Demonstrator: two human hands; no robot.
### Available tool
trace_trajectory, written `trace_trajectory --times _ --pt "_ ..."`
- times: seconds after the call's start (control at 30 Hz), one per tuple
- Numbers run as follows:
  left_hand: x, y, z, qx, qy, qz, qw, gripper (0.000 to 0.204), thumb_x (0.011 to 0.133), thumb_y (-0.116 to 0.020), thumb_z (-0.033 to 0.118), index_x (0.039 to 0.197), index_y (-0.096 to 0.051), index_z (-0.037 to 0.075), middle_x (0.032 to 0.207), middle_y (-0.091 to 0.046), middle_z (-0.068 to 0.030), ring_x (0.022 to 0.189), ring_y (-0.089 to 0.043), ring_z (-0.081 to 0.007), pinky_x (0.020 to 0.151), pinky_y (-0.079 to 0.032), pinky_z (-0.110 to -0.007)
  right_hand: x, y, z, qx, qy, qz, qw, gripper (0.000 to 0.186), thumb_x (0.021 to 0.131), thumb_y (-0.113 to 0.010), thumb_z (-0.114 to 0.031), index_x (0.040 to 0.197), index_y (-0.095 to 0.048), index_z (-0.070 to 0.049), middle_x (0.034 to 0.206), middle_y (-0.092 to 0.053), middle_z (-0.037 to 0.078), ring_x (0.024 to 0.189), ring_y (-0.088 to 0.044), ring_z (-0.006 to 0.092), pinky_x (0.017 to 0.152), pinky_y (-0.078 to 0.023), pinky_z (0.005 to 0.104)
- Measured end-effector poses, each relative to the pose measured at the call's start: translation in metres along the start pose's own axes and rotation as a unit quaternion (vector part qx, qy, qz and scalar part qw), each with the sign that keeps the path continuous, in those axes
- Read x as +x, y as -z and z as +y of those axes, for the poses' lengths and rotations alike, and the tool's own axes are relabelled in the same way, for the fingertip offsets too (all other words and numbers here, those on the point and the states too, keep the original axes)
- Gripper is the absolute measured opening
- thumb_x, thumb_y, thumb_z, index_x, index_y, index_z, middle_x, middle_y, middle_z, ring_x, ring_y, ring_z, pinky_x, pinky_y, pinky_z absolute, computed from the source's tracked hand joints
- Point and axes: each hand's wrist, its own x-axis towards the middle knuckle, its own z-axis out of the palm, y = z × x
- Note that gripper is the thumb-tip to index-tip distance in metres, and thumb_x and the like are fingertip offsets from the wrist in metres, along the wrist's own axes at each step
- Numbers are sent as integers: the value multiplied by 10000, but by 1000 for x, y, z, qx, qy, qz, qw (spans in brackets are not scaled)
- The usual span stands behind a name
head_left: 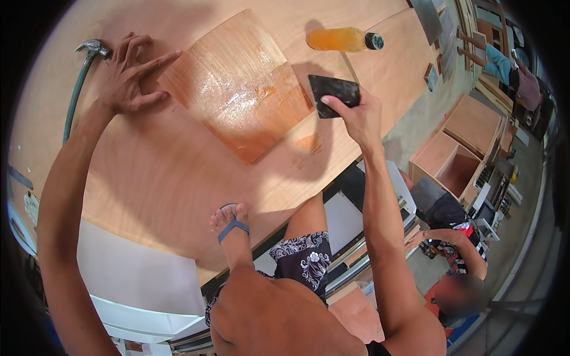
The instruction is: The person pours a yellow liquid from a plastic bottle onto small wooden pieces and spreads it evenly with a black card. The person repeats this process on multiple pieces, ensuring full coverage.
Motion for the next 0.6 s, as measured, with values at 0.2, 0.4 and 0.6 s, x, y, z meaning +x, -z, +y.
trace_trajectory --times 0.2,0.4,0.6 --pt "7 1 3 -6 13 -12 1000 838 829 -647 794 1590 -578 448 1525 -467 -130 1475 -394 -401 1290 -289 -585 55 -33 -16 -9 72 -118 990 394 885 -915 -189 1200 -770 0 904 -804 66 801 -734 146 788 -585 322" --pt "-1 1 0 -21 45 -46 998 856 811 -670 795 1591 -571 457 1597 -424 -135 1529 -339 -444 1264 -289 -661 52 -21 9 -46 2 -57 997 362 881 -916 -130 1186 -786 15 919 -813 71 837 -748 127 782 -601 314" --pt "0 1 1 -31 65 -58 996 884 780 -690 801 1585 -580 452 1614 -404 -137 1546 -309 -472 1258 -281 -685 47 -33 -1 10 25 -91 996 339 882 -918 -113 1161 -785 25 926 -792 29 806 -715 99 770 -604 296"
